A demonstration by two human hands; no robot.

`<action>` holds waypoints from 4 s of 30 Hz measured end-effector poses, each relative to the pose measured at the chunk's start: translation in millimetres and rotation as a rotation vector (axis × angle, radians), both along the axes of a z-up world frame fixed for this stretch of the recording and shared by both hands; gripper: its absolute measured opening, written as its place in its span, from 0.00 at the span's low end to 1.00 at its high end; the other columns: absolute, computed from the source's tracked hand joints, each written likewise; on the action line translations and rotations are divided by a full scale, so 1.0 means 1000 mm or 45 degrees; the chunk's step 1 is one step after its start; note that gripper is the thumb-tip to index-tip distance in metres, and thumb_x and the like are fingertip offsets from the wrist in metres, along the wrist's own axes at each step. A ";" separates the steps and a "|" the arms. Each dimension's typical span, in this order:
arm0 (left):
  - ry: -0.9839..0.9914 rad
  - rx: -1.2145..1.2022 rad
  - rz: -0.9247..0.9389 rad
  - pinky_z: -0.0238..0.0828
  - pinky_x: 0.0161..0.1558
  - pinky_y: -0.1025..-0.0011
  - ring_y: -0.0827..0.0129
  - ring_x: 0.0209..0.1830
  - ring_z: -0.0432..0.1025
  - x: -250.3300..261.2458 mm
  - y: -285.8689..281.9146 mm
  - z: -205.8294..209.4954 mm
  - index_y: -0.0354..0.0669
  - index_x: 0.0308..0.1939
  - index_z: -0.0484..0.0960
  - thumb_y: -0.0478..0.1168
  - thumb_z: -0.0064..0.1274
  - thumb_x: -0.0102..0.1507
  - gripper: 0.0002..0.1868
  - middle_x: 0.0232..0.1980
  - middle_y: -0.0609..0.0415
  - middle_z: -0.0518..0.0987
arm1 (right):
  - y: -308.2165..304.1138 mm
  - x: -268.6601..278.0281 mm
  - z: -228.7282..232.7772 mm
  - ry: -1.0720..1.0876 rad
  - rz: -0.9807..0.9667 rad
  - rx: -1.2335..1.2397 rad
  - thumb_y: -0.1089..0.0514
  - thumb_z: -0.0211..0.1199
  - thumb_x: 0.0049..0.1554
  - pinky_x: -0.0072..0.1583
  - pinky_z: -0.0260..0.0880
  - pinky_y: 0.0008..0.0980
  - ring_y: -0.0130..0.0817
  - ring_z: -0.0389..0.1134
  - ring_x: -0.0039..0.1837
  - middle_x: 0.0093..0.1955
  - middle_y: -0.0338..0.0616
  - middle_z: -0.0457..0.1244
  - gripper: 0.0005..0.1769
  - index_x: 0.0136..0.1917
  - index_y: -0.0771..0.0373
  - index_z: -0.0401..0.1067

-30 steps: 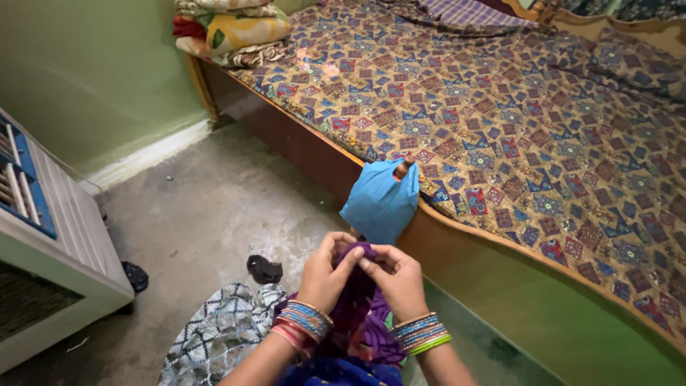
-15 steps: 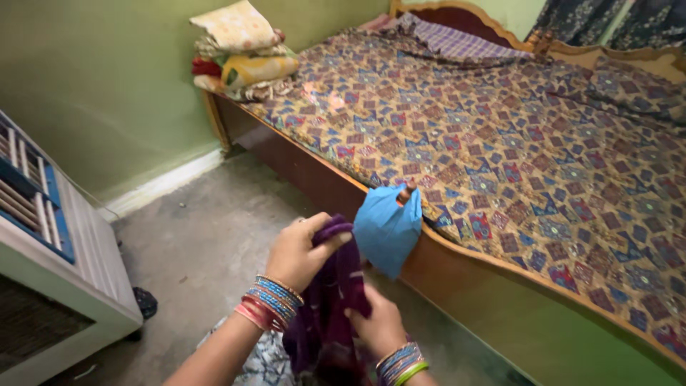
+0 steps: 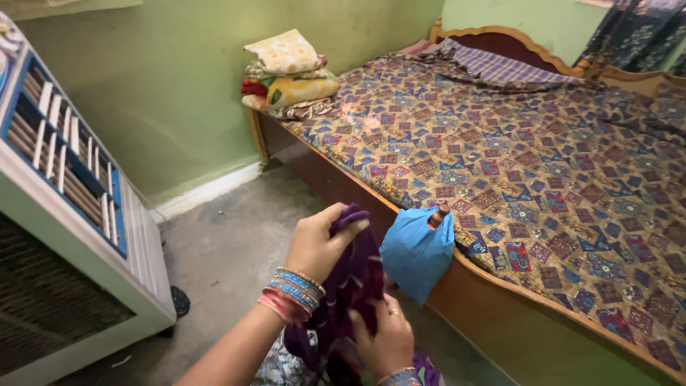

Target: The person folds a patterned pillowcase and places it on a stack on the bed. Then, the person folds a colorful blanket and places it on top of the stack. Finally, the person folds a black-and-white patterned cloth and places it on the stack.

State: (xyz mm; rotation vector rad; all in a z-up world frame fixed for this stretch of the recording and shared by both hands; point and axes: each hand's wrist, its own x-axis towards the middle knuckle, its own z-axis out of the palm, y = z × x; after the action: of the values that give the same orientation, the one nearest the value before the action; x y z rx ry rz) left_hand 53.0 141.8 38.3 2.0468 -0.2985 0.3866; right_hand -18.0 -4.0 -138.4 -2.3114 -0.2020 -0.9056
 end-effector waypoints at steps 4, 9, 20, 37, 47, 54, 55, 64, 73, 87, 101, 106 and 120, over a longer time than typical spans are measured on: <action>-0.104 -0.100 -0.116 0.74 0.37 0.68 0.66 0.33 0.80 0.001 -0.003 -0.003 0.42 0.45 0.84 0.48 0.62 0.61 0.15 0.36 0.47 0.85 | 0.032 0.012 -0.012 0.464 -0.074 0.115 0.41 0.69 0.49 0.50 0.68 0.51 0.55 0.70 0.47 0.45 0.51 0.68 0.23 0.47 0.61 0.74; -0.151 -0.127 0.066 0.74 0.38 0.69 0.68 0.33 0.80 0.010 0.010 -0.007 0.43 0.45 0.86 0.47 0.62 0.60 0.15 0.36 0.47 0.85 | 0.024 0.030 -0.051 0.763 -0.219 0.027 0.45 0.67 0.49 0.55 0.69 0.50 0.54 0.71 0.50 0.42 0.51 0.70 0.15 0.42 0.58 0.77; -0.043 -0.374 0.171 0.72 0.39 0.75 0.83 0.34 0.72 0.031 0.065 -0.019 0.39 0.43 0.86 0.44 0.63 0.62 0.13 0.35 0.60 0.85 | -0.098 0.087 -0.037 0.354 0.098 0.296 0.57 0.69 0.48 0.48 0.73 0.39 0.46 0.73 0.45 0.42 0.49 0.70 0.08 0.41 0.61 0.77; -0.030 -0.151 0.051 0.72 0.39 0.72 0.76 0.32 0.76 0.030 0.011 -0.011 0.41 0.44 0.87 0.47 0.62 0.61 0.14 0.34 0.52 0.85 | -0.059 0.088 -0.017 0.701 -0.314 -0.145 0.44 0.67 0.47 0.54 0.71 0.53 0.57 0.70 0.52 0.51 0.55 0.68 0.32 0.63 0.55 0.70; 0.007 -0.222 0.047 0.73 0.39 0.71 0.77 0.34 0.76 0.022 0.004 -0.014 0.42 0.45 0.86 0.48 0.62 0.61 0.15 0.35 0.52 0.86 | 0.044 0.034 -0.055 0.754 -0.260 -0.021 0.37 0.59 0.55 0.71 0.49 0.66 0.48 0.60 0.68 0.64 0.46 0.64 0.25 0.54 0.56 0.77; -0.024 -0.246 0.116 0.73 0.40 0.73 0.79 0.33 0.74 0.021 0.019 -0.012 0.41 0.45 0.86 0.47 0.62 0.61 0.15 0.34 0.53 0.85 | 0.034 0.048 -0.054 0.354 -0.250 0.004 0.47 0.57 0.56 0.72 0.57 0.54 0.45 0.65 0.65 0.61 0.43 0.67 0.18 0.50 0.59 0.78; -0.003 -0.266 0.120 0.73 0.40 0.73 0.79 0.33 0.73 0.019 0.022 -0.013 0.40 0.45 0.86 0.47 0.62 0.61 0.15 0.33 0.54 0.85 | 0.032 0.046 -0.051 0.419 -0.251 -0.068 0.47 0.58 0.55 0.71 0.55 0.56 0.44 0.65 0.64 0.59 0.43 0.68 0.18 0.50 0.58 0.79; 0.004 -0.316 0.143 0.73 0.40 0.73 0.80 0.33 0.73 0.015 0.029 -0.018 0.40 0.44 0.86 0.46 0.62 0.61 0.14 0.34 0.54 0.85 | 0.033 0.029 -0.022 0.098 0.008 0.209 0.55 0.62 0.56 0.54 0.70 0.43 0.49 0.70 0.53 0.55 0.45 0.68 0.10 0.49 0.60 0.78; -0.023 -0.133 0.127 0.72 0.39 0.70 0.68 0.32 0.78 0.007 0.026 -0.024 0.43 0.45 0.86 0.48 0.62 0.61 0.15 0.35 0.48 0.85 | -0.028 0.051 -0.010 0.130 -0.268 -0.186 0.59 0.61 0.52 0.45 0.71 0.44 0.46 0.70 0.43 0.56 0.39 0.69 0.05 0.40 0.58 0.77; -0.115 -0.151 0.147 0.75 0.43 0.70 0.71 0.37 0.80 0.008 0.021 -0.021 0.43 0.46 0.86 0.49 0.63 0.61 0.16 0.39 0.51 0.87 | 0.023 0.035 -0.096 1.014 -0.253 -0.208 0.46 0.58 0.54 0.62 0.66 0.51 0.52 0.70 0.57 0.49 0.51 0.70 0.16 0.45 0.59 0.77; -0.232 -0.541 0.434 0.70 0.45 0.76 0.81 0.38 0.70 0.027 0.146 -0.053 0.36 0.46 0.85 0.49 0.60 0.66 0.17 0.39 0.64 0.82 | -0.139 0.074 -0.019 0.268 -0.037 0.167 0.62 0.64 0.50 0.54 0.74 0.34 0.38 0.75 0.50 0.49 0.46 0.73 0.12 0.48 0.60 0.81; -0.115 -0.435 0.494 0.70 0.44 0.74 0.77 0.36 0.70 0.033 0.165 -0.095 0.35 0.45 0.83 0.49 0.57 0.69 0.18 0.37 0.59 0.81 | -0.129 0.050 -0.004 0.441 -0.073 0.588 0.65 0.62 0.48 0.50 0.73 0.32 0.32 0.74 0.46 0.44 0.41 0.72 0.25 0.60 0.58 0.74; 0.096 -0.031 0.050 0.75 0.45 0.67 0.64 0.43 0.79 -0.014 0.031 -0.094 0.47 0.49 0.84 0.51 0.73 0.45 0.30 0.46 0.51 0.85 | -0.094 0.050 0.037 0.813 0.591 0.571 0.55 0.65 0.58 0.46 0.69 0.25 0.20 0.65 0.42 0.38 0.34 0.69 0.13 0.51 0.66 0.80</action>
State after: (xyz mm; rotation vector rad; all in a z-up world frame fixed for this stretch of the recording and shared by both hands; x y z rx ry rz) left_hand 38.8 172.4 -56.1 2.0404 -0.2074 0.3350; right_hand 32.1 -98.0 -101.0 -1.8943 -0.2171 0.0386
